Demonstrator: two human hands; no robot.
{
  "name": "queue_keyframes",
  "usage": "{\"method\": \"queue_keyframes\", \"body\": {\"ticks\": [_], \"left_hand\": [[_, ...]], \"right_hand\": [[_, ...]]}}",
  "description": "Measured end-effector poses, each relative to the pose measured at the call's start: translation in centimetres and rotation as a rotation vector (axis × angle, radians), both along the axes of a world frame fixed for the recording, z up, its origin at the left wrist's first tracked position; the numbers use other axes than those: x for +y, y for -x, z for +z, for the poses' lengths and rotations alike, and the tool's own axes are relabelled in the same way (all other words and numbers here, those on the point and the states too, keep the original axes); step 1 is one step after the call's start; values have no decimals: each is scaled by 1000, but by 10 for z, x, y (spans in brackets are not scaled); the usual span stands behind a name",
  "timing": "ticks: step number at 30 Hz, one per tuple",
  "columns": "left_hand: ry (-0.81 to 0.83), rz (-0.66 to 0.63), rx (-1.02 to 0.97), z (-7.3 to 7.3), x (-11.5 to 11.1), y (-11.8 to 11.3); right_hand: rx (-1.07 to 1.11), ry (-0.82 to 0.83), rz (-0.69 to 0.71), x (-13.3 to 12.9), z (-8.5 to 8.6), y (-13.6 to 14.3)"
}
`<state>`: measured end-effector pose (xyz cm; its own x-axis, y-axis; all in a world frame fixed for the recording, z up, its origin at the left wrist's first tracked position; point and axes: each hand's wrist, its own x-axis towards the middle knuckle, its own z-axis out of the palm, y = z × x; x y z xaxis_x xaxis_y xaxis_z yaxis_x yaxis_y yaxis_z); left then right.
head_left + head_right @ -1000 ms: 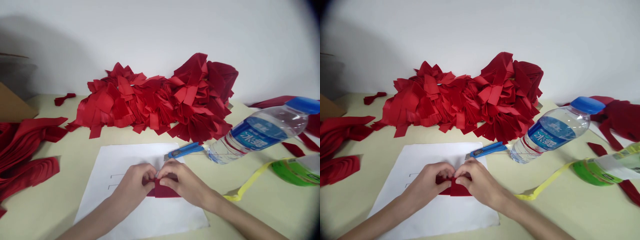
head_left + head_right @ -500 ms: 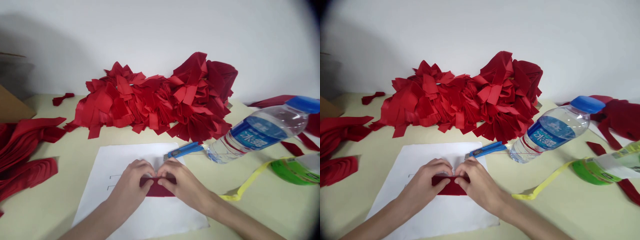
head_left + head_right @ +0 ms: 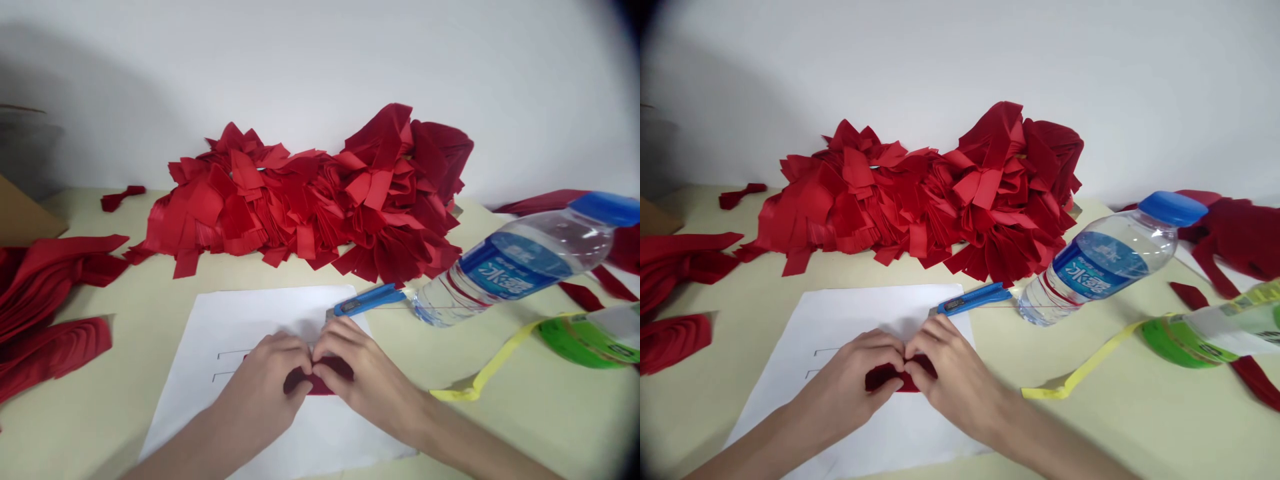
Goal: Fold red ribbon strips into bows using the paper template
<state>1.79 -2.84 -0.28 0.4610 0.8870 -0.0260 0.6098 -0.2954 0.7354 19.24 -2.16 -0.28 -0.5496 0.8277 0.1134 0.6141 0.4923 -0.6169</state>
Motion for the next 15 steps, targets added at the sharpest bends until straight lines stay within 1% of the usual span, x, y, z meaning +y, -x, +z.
{"method": "queue_keyframes", "body": {"ticks": [3,8,12,15], "left_hand": [[24,-24,-10,1,1,-1],[44,-55,-42,4,7,7],[138,12,-103,12,25,18],[166,-15,-16,18,38,17]], "right_hand": [[-23,-56,100,-9,3,-2],[-146,-146,141,-19,0,-4],[-200,-195,147,-18,-4,-5],[-228,-254,157,-20,-4,-6]]}}
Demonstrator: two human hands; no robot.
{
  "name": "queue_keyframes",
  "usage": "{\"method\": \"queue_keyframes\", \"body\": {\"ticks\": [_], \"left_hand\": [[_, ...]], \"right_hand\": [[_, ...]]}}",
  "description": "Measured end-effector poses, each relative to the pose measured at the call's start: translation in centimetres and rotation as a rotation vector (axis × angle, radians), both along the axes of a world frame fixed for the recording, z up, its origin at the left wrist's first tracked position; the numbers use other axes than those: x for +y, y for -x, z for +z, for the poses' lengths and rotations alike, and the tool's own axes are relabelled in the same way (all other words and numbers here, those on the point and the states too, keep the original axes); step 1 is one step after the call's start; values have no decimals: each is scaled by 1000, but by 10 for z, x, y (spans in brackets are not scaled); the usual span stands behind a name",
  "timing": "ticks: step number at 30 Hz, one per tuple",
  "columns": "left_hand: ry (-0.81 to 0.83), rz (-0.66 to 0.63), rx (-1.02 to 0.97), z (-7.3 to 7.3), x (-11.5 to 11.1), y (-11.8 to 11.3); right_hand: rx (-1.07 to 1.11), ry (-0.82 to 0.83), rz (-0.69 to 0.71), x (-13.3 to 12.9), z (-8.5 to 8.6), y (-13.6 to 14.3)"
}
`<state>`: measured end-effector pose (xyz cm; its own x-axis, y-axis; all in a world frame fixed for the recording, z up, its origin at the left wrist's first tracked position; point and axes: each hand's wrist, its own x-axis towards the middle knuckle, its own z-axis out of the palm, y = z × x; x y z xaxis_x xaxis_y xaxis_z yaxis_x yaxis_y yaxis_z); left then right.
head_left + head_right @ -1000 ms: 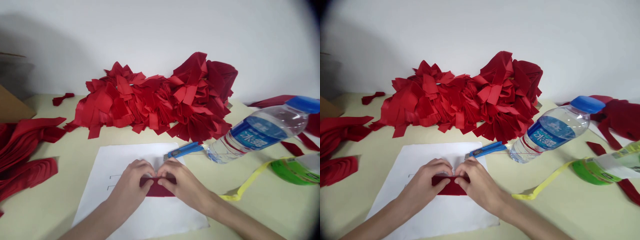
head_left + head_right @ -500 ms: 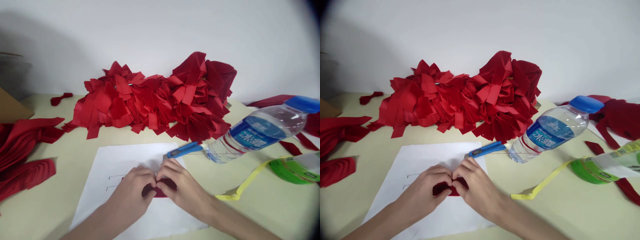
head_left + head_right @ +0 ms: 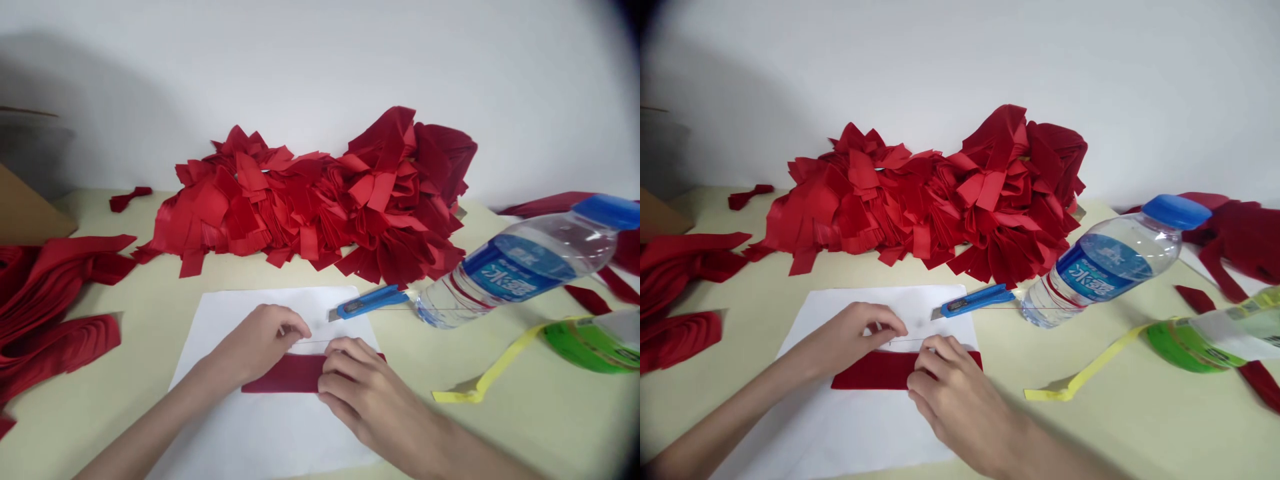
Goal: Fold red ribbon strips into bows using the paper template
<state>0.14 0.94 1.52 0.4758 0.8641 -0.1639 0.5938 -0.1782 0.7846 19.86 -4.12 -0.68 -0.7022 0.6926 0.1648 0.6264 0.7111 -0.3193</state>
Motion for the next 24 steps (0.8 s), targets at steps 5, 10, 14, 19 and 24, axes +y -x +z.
{"method": "queue_keyframes", "body": {"ticks": [5,10,14,19,24], "left_hand": [[-37,-53,137,-3,2,-21],[-72,4,221,-7,-7,-33],[-72,14,278,-1,-9,-36],[-57,-36,298,5,-6,-38],[-15,-54,325,11,-4,-32]], "right_hand": [[-88,-197,46,-13,-3,-1],[-116,-350,46,-27,-16,-4],[-93,-387,38,-29,-23,-4],[-80,-407,32,-29,-24,-4],[-65,-525,71,-32,-19,-6]]}}
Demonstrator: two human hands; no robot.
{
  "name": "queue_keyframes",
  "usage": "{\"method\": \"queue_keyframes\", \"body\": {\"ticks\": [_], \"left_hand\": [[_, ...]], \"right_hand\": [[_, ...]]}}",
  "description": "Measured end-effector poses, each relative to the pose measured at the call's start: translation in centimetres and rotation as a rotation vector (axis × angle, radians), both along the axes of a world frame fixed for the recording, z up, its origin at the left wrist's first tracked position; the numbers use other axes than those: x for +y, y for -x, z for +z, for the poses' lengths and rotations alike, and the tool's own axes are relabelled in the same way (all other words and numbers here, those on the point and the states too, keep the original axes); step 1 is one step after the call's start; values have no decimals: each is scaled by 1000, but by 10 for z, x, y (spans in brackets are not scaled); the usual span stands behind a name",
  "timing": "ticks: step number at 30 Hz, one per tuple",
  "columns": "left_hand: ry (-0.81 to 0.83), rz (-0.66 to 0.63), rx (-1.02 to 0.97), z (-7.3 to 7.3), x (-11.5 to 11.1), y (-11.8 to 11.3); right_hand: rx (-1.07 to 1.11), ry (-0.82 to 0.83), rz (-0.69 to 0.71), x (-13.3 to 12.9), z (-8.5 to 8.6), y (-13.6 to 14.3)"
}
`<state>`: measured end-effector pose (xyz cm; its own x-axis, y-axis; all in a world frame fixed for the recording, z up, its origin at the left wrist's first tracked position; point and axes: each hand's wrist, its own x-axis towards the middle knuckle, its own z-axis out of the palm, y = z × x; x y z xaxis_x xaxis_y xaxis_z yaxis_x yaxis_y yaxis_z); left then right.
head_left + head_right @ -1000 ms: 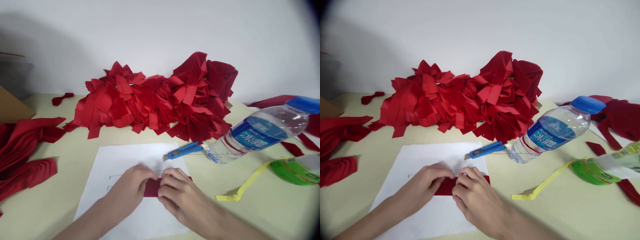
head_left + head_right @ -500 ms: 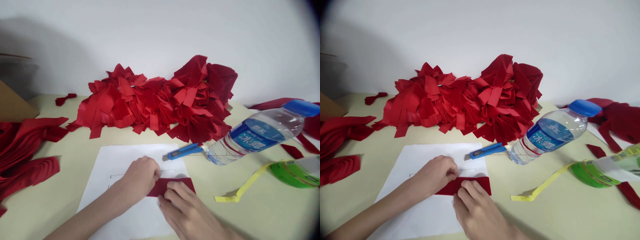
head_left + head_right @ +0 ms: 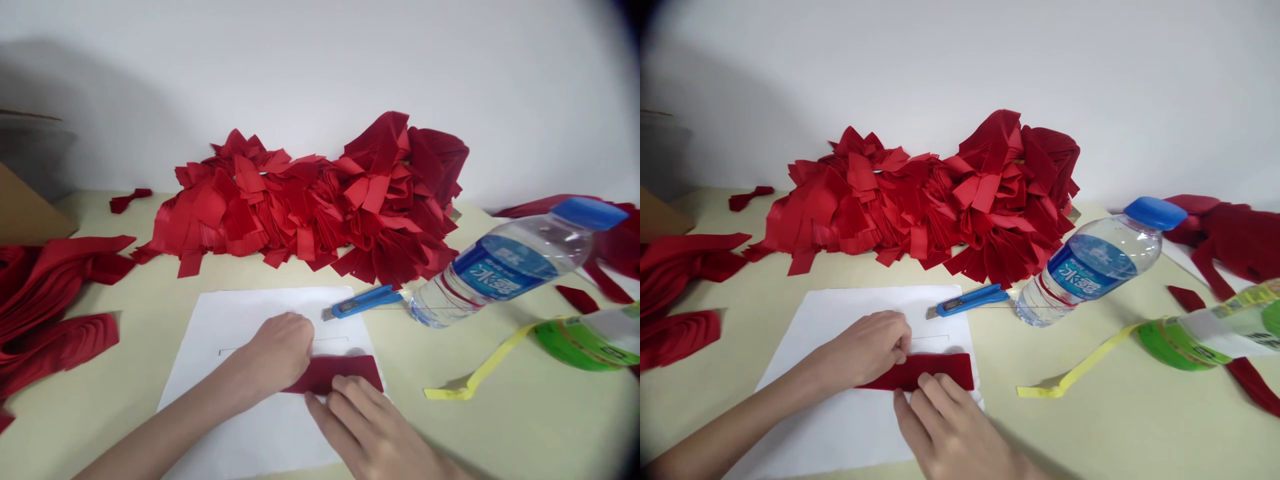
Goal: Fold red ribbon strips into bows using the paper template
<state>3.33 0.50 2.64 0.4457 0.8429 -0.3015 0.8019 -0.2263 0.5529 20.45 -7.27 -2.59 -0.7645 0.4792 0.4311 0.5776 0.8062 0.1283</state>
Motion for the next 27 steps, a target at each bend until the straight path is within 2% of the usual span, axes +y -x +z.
{"method": "queue_keyframes", "body": {"ticks": [3,7,11,21,27], "left_hand": [[40,20,21,2,4,9],[132,23,41,-4,14,22],[208,13,26,-11,21,29],[188,3,2,-11,18,36],[159,-21,-10,-13,16,39]], "right_hand": [[1,-58,50,-1,3,-1],[-21,-89,96,-1,5,-1],[6,-96,72,-1,4,-3],[57,-72,40,1,-4,-4],[57,-156,184,-3,6,-4]]}}
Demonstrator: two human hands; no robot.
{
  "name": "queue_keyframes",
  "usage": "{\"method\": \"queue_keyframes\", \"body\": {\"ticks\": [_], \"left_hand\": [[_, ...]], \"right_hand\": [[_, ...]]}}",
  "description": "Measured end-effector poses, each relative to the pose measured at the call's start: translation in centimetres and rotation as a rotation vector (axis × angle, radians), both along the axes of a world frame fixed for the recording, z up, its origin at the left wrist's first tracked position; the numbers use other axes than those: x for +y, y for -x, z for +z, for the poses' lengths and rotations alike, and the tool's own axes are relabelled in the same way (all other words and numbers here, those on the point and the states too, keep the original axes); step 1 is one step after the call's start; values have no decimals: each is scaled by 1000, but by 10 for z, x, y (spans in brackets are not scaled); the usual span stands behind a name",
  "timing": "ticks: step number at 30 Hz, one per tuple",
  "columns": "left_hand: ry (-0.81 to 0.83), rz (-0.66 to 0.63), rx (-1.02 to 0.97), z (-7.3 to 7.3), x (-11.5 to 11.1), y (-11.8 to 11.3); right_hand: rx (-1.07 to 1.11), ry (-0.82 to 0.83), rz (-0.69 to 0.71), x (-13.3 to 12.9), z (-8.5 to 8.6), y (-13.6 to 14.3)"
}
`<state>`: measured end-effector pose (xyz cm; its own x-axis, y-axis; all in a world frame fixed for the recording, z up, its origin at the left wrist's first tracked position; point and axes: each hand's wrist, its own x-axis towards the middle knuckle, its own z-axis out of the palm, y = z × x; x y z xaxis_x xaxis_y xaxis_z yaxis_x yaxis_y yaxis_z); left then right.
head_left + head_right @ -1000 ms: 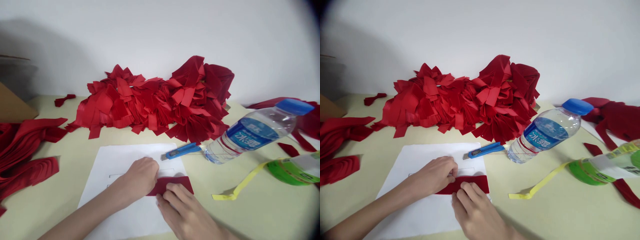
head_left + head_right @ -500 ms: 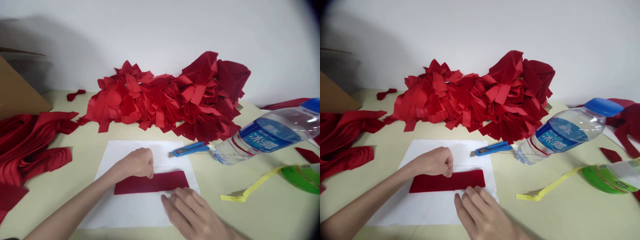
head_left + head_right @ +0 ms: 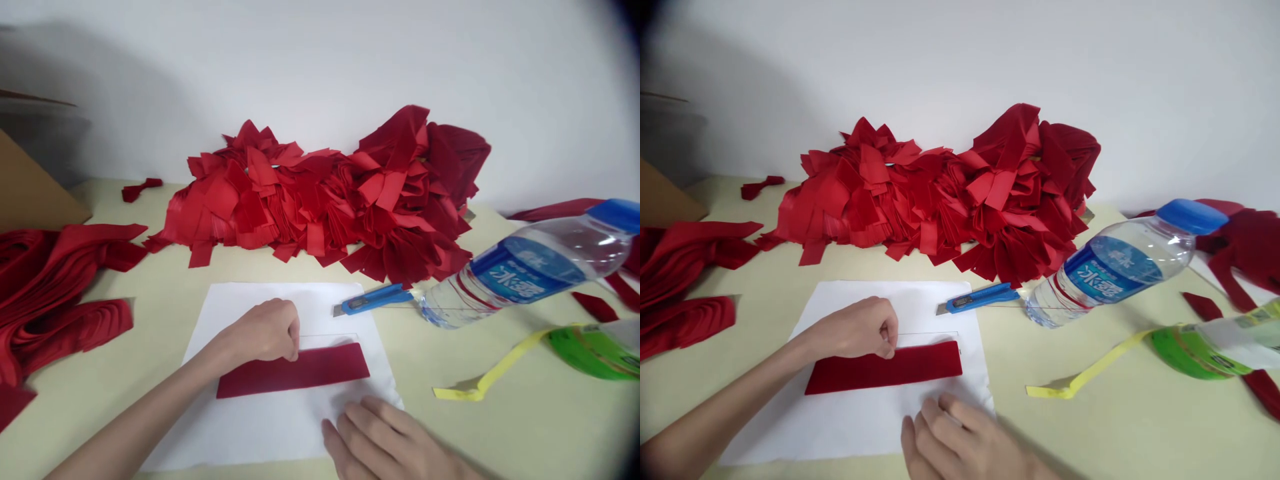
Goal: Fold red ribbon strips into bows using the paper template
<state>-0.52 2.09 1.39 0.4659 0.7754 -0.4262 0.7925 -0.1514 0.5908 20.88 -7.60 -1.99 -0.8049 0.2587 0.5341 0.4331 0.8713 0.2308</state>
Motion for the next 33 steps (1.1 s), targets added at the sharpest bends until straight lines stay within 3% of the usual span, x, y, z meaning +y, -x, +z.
{"method": "queue_keyframes", "body": {"ticks": [3,8,14,18,22,27,33], "left_hand": [[0,-15,-7,-1,0,0],[3,-21,-3,0,2,-1],[-50,-18,-18,4,-7,-2],[-174,-23,-25,3,-22,-4],[-272,-65,-58,-1,-29,-5],[-262,-44,-148,-5,-23,-4],[-140,39,-218,-2,-21,-2]], "right_hand": [[26,21,-25,4,5,-2],[97,168,-206,18,5,-8],[191,451,-263,30,15,-5],[184,751,-264,49,27,14],[128,978,-241,67,23,29],[155,1074,-298,74,15,30],[164,1105,-329,75,17,28]]}}
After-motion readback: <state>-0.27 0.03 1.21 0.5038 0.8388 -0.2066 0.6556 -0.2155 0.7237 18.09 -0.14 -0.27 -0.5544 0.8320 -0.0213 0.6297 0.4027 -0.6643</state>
